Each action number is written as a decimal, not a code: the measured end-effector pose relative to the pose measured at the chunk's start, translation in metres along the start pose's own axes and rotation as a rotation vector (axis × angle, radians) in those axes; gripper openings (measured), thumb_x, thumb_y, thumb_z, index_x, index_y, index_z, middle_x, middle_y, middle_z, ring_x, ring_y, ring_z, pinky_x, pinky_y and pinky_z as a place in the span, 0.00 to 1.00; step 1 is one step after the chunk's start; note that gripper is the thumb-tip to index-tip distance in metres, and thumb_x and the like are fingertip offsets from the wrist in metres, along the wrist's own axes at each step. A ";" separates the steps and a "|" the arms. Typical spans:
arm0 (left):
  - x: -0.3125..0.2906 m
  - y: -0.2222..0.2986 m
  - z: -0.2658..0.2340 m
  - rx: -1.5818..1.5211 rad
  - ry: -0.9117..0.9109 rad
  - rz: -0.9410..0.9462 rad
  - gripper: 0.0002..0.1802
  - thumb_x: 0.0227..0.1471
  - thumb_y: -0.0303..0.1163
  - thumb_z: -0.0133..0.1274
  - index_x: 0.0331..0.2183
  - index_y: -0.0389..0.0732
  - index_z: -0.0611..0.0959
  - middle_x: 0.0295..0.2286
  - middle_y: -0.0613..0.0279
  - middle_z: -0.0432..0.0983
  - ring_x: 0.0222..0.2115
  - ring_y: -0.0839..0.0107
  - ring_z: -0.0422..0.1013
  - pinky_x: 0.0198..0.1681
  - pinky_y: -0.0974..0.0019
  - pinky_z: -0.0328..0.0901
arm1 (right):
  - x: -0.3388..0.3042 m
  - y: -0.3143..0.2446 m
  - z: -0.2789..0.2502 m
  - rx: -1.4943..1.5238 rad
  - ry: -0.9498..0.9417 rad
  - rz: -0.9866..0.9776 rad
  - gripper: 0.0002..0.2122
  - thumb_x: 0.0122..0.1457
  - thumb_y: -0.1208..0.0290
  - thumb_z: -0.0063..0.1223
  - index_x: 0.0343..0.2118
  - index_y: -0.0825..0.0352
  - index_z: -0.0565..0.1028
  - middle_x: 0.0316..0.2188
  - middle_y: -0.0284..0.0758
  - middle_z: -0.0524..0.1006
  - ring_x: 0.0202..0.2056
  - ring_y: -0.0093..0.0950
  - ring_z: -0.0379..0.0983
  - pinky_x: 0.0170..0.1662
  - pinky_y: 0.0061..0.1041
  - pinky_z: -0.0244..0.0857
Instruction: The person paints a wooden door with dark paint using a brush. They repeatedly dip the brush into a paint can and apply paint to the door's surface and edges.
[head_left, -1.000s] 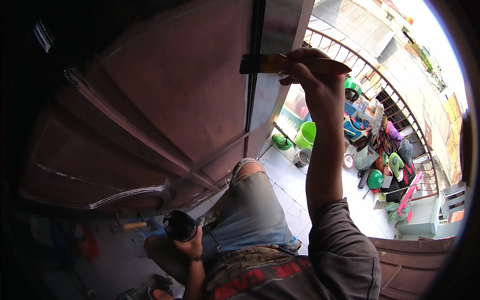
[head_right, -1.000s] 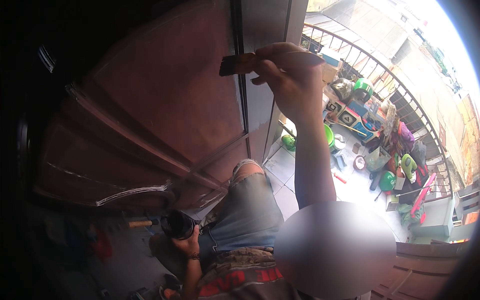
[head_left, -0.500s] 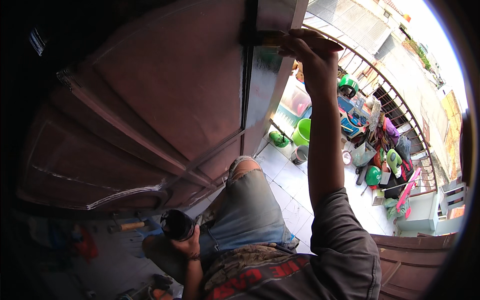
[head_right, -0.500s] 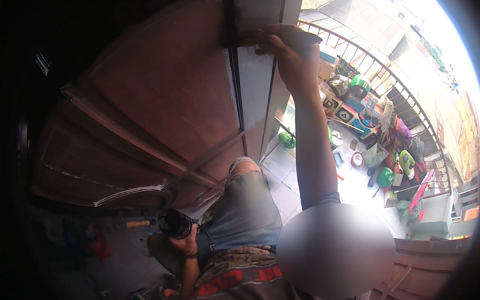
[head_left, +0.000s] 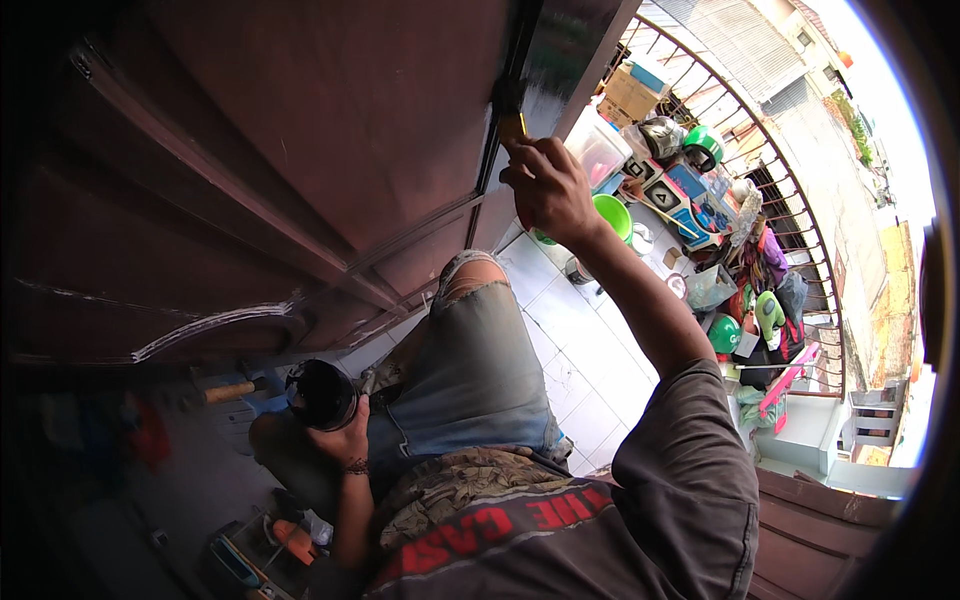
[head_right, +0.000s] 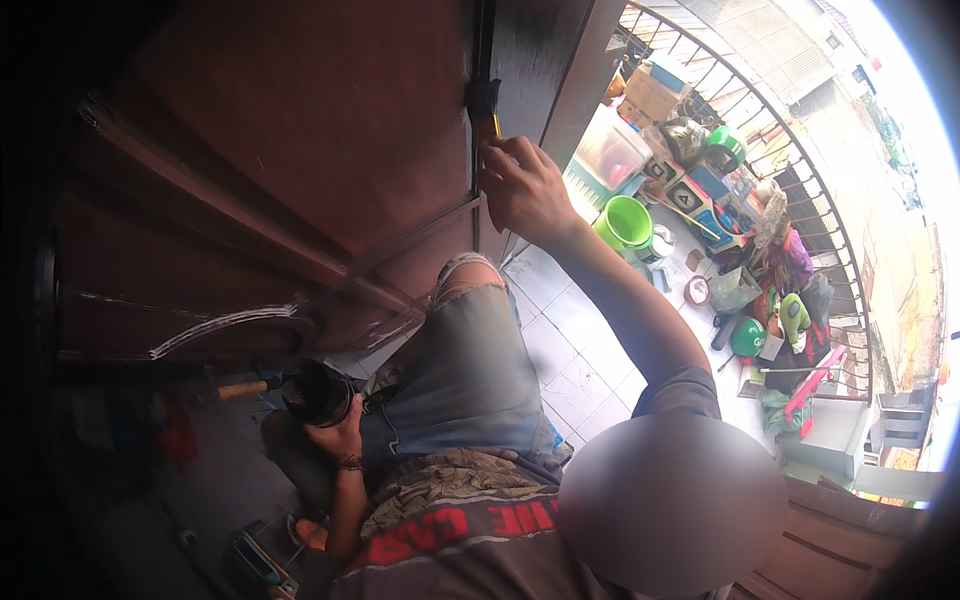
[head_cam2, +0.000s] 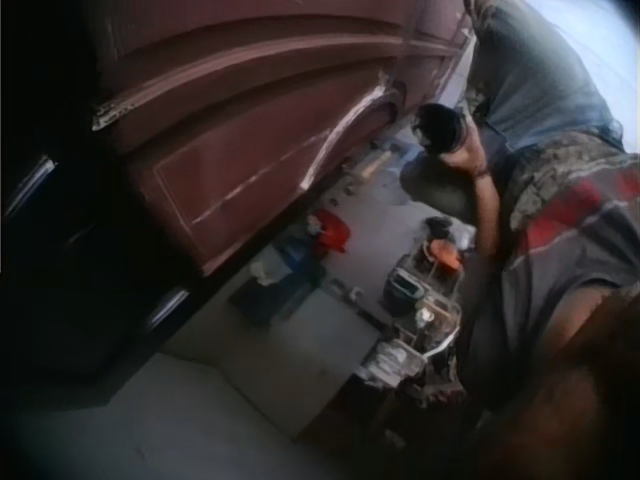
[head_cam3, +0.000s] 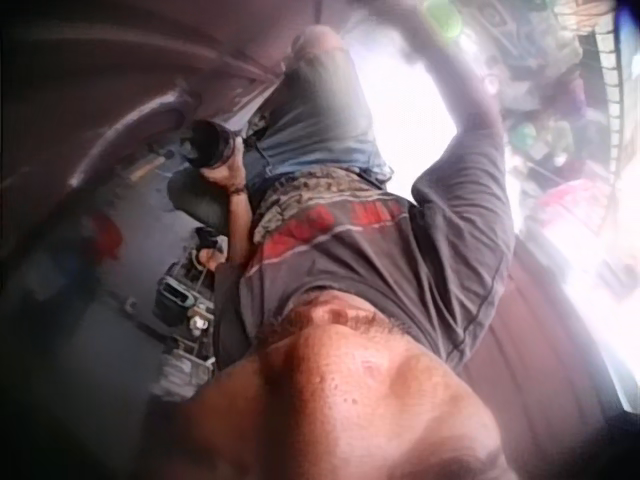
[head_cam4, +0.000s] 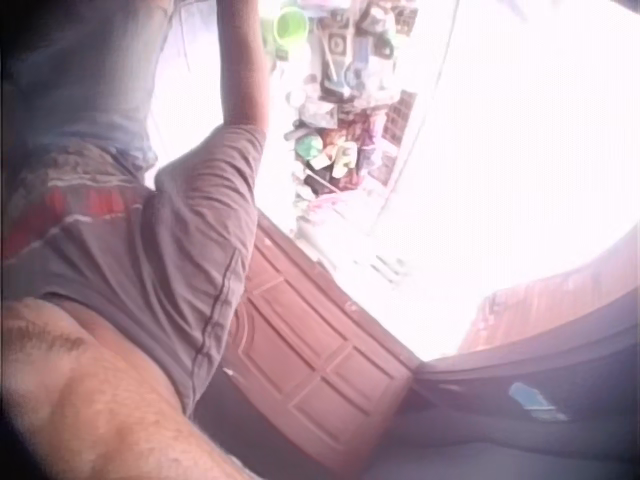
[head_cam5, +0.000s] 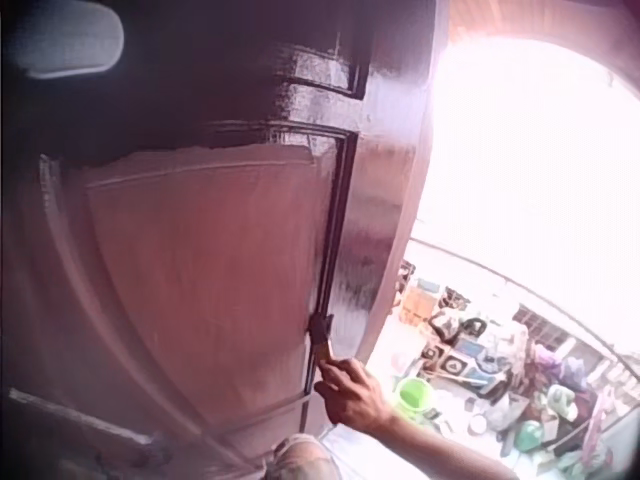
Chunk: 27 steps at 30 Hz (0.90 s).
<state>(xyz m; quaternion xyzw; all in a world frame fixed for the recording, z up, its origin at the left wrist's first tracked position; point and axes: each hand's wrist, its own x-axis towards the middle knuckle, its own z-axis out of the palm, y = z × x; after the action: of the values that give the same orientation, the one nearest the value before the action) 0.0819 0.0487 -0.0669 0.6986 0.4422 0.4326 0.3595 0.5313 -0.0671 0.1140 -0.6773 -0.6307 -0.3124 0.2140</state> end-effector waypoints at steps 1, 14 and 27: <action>0.000 0.001 0.000 0.025 -0.006 -0.022 0.54 0.31 0.39 0.77 0.57 0.29 0.68 0.52 0.48 0.71 0.52 0.57 0.71 0.58 0.56 0.62 | -0.015 -0.008 0.006 0.061 -0.139 0.019 0.11 0.37 0.71 0.61 0.29 0.61 0.80 0.41 0.31 0.74 0.46 0.33 0.70 0.44 0.31 0.71; 0.007 0.022 0.001 0.112 -0.021 0.093 0.51 0.32 0.34 0.77 0.56 0.29 0.69 0.51 0.51 0.71 0.51 0.62 0.70 0.58 0.59 0.63 | -0.009 -0.014 0.003 0.023 0.492 -0.005 0.13 0.38 0.81 0.67 0.30 0.61 0.80 0.40 0.39 0.78 0.41 0.37 0.76 0.40 0.32 0.72; 0.005 0.031 0.006 0.139 -0.029 0.069 0.48 0.36 0.26 0.74 0.57 0.28 0.67 0.53 0.50 0.69 0.53 0.63 0.67 0.57 0.60 0.64 | -0.133 -0.053 0.106 0.389 0.134 0.377 0.10 0.43 0.81 0.61 0.31 0.62 0.79 0.38 0.37 0.75 0.37 0.35 0.74 0.36 0.31 0.72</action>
<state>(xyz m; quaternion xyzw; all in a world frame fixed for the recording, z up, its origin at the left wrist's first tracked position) 0.0982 0.0422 -0.0400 0.7429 0.4415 0.4028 0.3015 0.4943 -0.0844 -0.0593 -0.7069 -0.5260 -0.1841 0.4355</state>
